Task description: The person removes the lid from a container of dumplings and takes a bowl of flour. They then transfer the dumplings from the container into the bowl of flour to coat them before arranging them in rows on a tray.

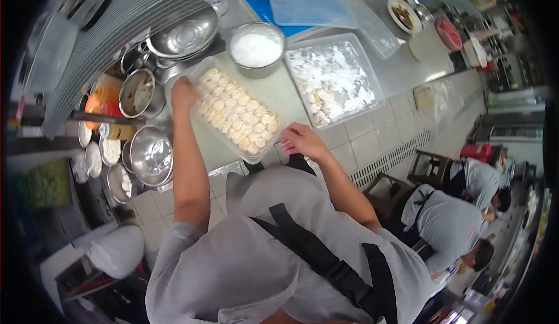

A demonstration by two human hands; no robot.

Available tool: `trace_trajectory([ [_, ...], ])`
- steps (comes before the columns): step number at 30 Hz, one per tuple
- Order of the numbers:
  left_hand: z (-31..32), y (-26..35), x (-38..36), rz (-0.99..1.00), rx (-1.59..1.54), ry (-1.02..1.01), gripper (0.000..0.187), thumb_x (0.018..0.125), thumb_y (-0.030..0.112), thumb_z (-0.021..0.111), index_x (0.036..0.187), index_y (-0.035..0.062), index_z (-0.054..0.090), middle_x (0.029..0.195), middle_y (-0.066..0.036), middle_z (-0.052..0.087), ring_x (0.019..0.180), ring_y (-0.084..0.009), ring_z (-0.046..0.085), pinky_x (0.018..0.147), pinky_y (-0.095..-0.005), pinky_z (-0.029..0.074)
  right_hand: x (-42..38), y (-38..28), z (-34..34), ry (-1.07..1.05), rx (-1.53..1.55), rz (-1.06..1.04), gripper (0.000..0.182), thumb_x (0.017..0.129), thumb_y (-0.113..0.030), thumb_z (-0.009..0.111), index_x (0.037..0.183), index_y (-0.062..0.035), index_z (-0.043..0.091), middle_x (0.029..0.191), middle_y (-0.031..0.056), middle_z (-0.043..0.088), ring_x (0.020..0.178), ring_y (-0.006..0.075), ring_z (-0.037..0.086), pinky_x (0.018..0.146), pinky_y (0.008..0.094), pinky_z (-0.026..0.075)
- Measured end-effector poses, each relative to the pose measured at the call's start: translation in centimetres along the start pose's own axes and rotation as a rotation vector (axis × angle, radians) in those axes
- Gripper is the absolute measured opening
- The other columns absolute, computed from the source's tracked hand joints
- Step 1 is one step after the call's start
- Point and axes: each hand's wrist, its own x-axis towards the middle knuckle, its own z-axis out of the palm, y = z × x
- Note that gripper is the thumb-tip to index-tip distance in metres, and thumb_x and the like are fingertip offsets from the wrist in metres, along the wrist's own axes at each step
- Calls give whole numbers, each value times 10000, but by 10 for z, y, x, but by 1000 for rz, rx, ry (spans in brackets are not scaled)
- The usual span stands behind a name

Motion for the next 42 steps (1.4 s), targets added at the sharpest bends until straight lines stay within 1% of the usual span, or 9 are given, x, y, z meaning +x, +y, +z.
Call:
trace_trajectory([
  [4,-25,-2,-35,14,168,-151,276,909,139,424,991,-22,632,1003,-261,635,955,-443,588,842,-493,463,10,-4,-25,-44,-123,-80,229,906,-185,572,886,43,567,838,119,626,715,179,672,605,270,555],
  [10,-69,39,-121,18,237,48,264,920,139,436,1005,-19,630,913,-259,633,919,-450,578,800,-494,463,20,-33,-54,-89,-454,-167,227,856,-198,577,816,25,593,739,148,649,716,224,684,611,329,534],
  [15,-97,57,-206,-339,346,-5,239,904,139,476,991,-36,613,897,-268,614,859,-451,579,773,-468,466,53,-51,-58,-70,-772,-492,215,791,-242,597,823,-35,647,815,170,669,790,352,641,730,413,510],
  [21,-82,44,-319,-859,-329,118,243,908,166,502,1015,-42,566,817,-137,613,734,-244,618,638,-373,542,112,-98,6,-324,-697,-768,202,788,-230,615,830,-37,655,836,166,677,821,351,649,751,424,508],
  [23,-60,48,-331,-1023,-656,247,250,914,158,498,1072,-36,510,886,-106,597,762,-172,601,611,-336,559,121,-109,32,-380,-697,-933,205,815,-214,633,884,-21,644,834,164,665,781,283,654,726,367,506],
  [26,-43,64,-332,-1072,-910,276,293,898,135,503,1136,-28,449,938,-129,587,782,-213,616,645,-356,566,118,-115,46,-490,-643,-951,192,833,-197,616,914,-26,648,888,164,666,830,289,650,767,369,506],
  [30,-41,94,-315,-1006,-1191,75,294,915,107,498,1174,-24,451,1015,-148,600,877,-226,636,759,-383,575,90,-121,52,-70,-1163,-975,168,854,-176,563,890,-32,641,911,164,668,895,340,639,776,432,504],
  [36,-51,72,-314,-977,-1183,-277,279,957,206,526,1114,-24,497,985,-116,605,849,-221,648,721,-366,586,110,-115,82,72,-1390,-922,184,813,-51,503,914,5,646,791,207,662,784,379,661,692,456,532],
  [42,-77,19,-308,-876,-1015,-352,258,958,271,553,963,12,557,936,-90,595,838,-187,642,684,-342,583,142,-106,110,266,-1485,-919,153,838,-153,580,856,-14,641,792,180,674,756,338,673,662,451,539],
])
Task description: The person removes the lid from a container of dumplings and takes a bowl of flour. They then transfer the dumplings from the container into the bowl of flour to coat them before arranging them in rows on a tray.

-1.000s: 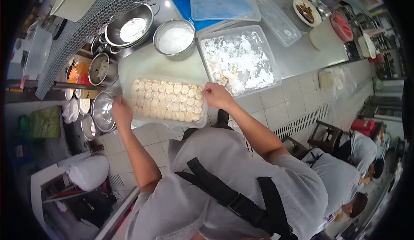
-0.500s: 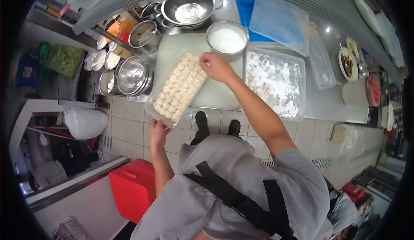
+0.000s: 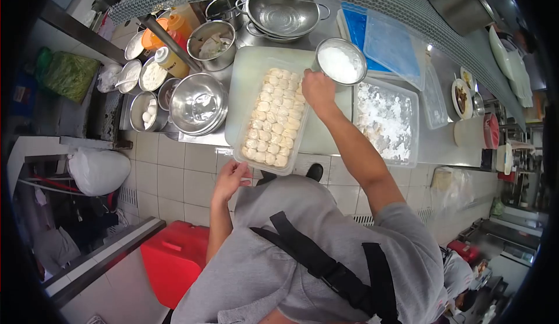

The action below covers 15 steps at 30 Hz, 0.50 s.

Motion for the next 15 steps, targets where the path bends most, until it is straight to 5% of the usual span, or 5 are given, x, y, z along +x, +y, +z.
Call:
trace_trajectory([
  [3,-14,13,0,24,-40,-29,261,959,275,561,965,15,542,900,-80,595,820,-164,640,662,-300,566,4,-10,-2,17,-97,-13,141,809,-56,539,889,-19,650,811,172,681,735,305,688,620,412,555],
  [10,-25,17,17,13,78,-161,252,966,261,545,967,10,541,910,-94,602,831,-181,641,683,-299,564,14,-15,19,129,-122,-68,107,790,-81,565,807,-75,671,821,122,681,744,272,687,601,374,549],
  [12,-28,20,16,11,106,-132,244,970,248,536,970,3,537,915,-101,605,836,-189,641,687,-300,564,13,-19,15,99,-47,-51,111,777,-86,569,817,-63,670,849,144,673,814,264,680,650,380,547],
  [13,-29,21,16,-11,130,-143,255,972,246,530,1087,18,541,919,-85,596,861,-187,632,707,-331,570,11,-19,16,107,-50,-28,111,777,-86,569,817,-63,670,849,144,673,814,264,680,650,380,547],
  [15,-26,21,15,-3,107,-159,263,975,241,525,1111,16,534,935,-85,600,867,-184,629,721,-328,566,3,-19,21,280,19,-146,124,764,-86,566,822,-41,667,892,164,659,896,271,652,735,389,533],
])
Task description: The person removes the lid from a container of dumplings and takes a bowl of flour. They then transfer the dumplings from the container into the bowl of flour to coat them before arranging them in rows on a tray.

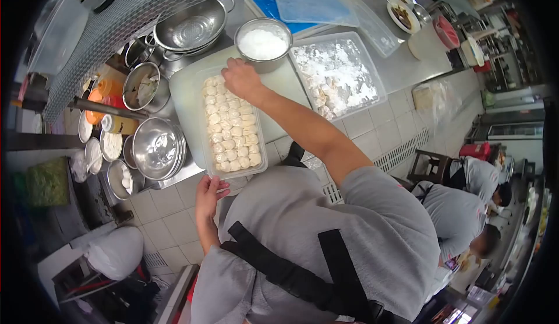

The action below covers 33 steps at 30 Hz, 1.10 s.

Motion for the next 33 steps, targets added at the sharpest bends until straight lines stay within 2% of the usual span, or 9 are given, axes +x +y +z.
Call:
trace_trajectory([
  [9,8,-3,-1,74,-21,42,296,988,217,497,1191,3,518,1037,-88,609,886,-169,622,793,-313,544,3,-17,-41,-53,360,-48,136,712,-81,582,815,-19,645,893,143,647,895,322,615,807,424,504],
  [13,2,-8,3,94,1,70,229,975,189,526,1063,-22,543,936,-106,617,851,-179,648,758,-288,559,-6,-17,-66,-20,604,-16,100,673,-106,618,698,-11,601,742,156,623,714,344,624,678,432,502],
  [23,-4,-1,6,130,40,38,244,942,191,585,1029,-35,561,920,-116,623,793,-201,660,715,-303,547,-56,-24,-120,-192,854,200,73,681,-44,636,689,18,598,613,84,582,551,181,549,546,301,447],
  [25,-5,20,-2,180,763,151,283,884,184,654,1045,-30,563,936,-150,613,825,-278,649,711,-359,523,-65,-23,-123,-224,868,226,54,697,-22,639,712,18,607,641,62,604,576,128,551,557,272,445],
  [26,-1,35,-7,179,763,151,283,884,184,654,1045,-30,563,936,-150,613,825,-278,649,711,-359,523,-69,-24,-124,-216,898,222,59,695,-17,638,696,19,591,663,65,619,591,125,557,561,271,448],
  [28,19,73,-20,627,772,474,370,804,209,725,1052,-19,572,969,-177,597,884,-343,611,790,-412,478,-77,-28,-128,-216,930,211,71,694,-12,637,680,20,575,686,67,633,605,122,562,566,269,452],
  [30,46,123,-29,990,868,457,373,782,222,735,1049,9,585,1009,-168,595,924,-346,586,920,-423,434,-82,-33,-135,-286,908,186,128,692,2,633,636,16,518,728,77,654,651,123,585,577,266,461],
  [31,55,133,-24,986,867,465,373,782,222,735,1049,9,585,1009,-168,595,924,-346,586,920,-423,434,-82,-33,-136,-291,911,179,128,692,2,633,636,16,518,728,77,654,651,123,585,577,266,461],
  [33,64,151,-10,1287,1081,271,297,818,244,697,1027,48,617,994,-108,634,944,-316,602,963,-437,423,-83,-32,-138,-330,856,195,168,689,12,627,620,8,473,751,83,663,695,125,607,586,261,467],
])
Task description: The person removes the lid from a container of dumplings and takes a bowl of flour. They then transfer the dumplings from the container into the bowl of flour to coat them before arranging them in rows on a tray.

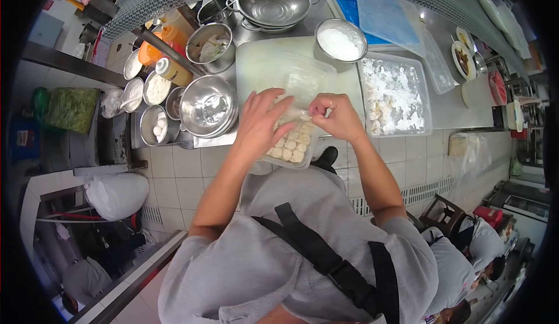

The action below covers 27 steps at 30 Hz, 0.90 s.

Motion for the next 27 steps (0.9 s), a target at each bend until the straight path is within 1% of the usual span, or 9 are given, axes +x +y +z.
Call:
trace_trajectory([
  [1,8,-10,6,2,1,0,297,818,244,697,1027,48,617,994,-108,634,944,-316,602,963,-437,423,1,2,-1,2,0,-1,168,689,12,627,620,8,473,751,83,663,695,125,607,586,261,467],
  [4,28,-30,21,-8,-113,-250,178,860,203,638,964,58,636,946,-81,653,928,-305,610,980,-466,417,4,12,-4,79,97,-29,158,695,20,620,628,9,478,750,80,658,690,127,603,592,256,469],
  [7,29,-29,36,13,-137,-274,149,896,182,585,895,40,628,877,-79,660,862,-313,619,878,-442,470,4,22,-4,111,154,-24,140,708,17,626,668,12,491,766,87,652,697,127,599,612,256,471],
  [9,24,-22,40,-111,-161,-324,170,913,175,559,875,14,598,807,-118,650,783,-344,617,740,-423,492,2,27,-2,206,325,-76,89,708,-15,644,781,4,597,730,67,612,654,144,570,607,272,462],
  [10,25,-23,42,-108,-154,-326,170,913,175,559,875,14,598,807,-118,650,783,-344,617,740,-423,492,0,21,-4,210,330,-80,89,708,-15,644,781,4,597,730,67,612,654,144,570,607,272,462],
  [12,30,-28,44,-109,-277,-318,159,922,141,538,862,-1,576,746,-142,634,701,-348,614,621,-406,475,-11,-1,-7,527,-48,-321,152,710,-45,695,825,-23,597,895,92,630,785,212,610,659,296,483],
  [16,45,-43,53,-167,-364,-319,157,937,119,518,857,-6,569,687,-138,626,623,-293,623,601,-364,492,-43,3,23,499,-209,-459,193,706,-100,738,841,-50,609,982,99,622,865,265,611,712,329,497],
  [19,54,-52,57,-196,-502,-329,173,954,113,503,849,-11,565,665,-114,628,582,-226,622,583,-323,502,-42,-3,47,289,-419,-513,224,723,-166,743,887,-55,638,1083,89,621,949,262,604,821,363,477],
  [27,46,-47,68,-115,-478,-328,165,949,94,513,832,-14,557,647,-95,612,570,-181,607,561,-300,502,-34,33,45,335,-494,-364,400,750,-182,736,1091,-19,604,1207,132,566,1066,285,565,839,371,480],
])
